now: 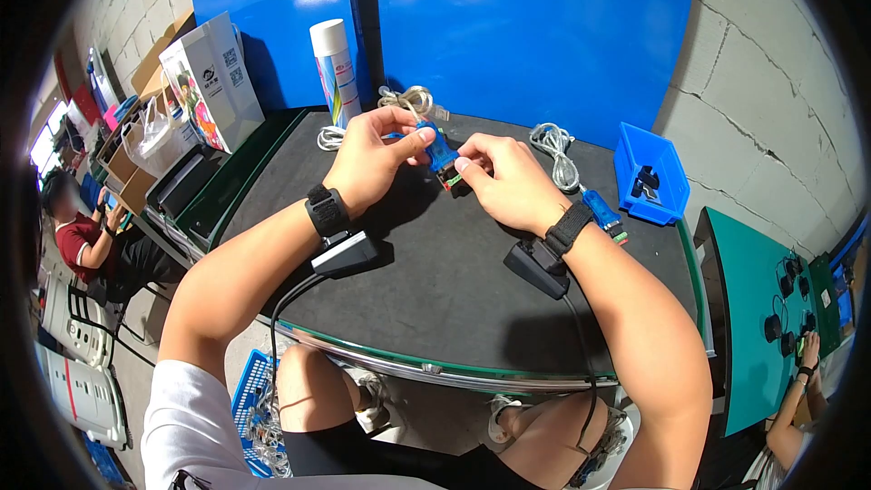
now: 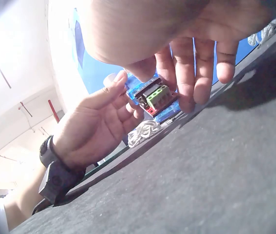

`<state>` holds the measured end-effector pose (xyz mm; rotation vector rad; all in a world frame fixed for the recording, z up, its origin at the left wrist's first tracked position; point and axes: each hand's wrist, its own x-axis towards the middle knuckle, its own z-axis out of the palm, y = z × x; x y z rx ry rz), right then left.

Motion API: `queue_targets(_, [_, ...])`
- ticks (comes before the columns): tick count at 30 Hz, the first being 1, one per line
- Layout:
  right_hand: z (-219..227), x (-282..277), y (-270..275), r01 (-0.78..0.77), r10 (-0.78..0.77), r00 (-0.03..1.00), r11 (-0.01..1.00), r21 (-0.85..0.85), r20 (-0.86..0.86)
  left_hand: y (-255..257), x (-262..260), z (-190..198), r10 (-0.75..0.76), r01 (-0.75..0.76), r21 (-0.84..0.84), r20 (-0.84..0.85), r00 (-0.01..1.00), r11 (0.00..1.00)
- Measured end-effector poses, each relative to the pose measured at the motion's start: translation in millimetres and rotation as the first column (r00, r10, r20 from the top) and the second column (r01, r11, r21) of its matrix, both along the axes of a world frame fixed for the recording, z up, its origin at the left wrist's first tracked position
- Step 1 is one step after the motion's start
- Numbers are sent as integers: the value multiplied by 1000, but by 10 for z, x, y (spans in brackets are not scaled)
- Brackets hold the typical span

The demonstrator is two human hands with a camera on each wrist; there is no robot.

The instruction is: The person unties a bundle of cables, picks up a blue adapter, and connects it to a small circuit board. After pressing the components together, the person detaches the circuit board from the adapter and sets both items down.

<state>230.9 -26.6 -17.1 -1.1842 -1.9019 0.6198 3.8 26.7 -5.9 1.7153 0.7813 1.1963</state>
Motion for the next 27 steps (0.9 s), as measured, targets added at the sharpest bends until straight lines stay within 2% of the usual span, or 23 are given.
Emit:
queue_targets(8, [23,22,10,-1,0,999,999,33,34,-26,0,31,12,-12,0,23,1000,1000])
queue_targets(10, [24,18,7,-28,28,999,999,18,-28,-26,2,31,23,-23,-3,30,999,1000])
queue_targets(27, [14,-2,-7,-49,49,995,999,2,-92,-74,-2,84,51,-50,-73,13,999,996])
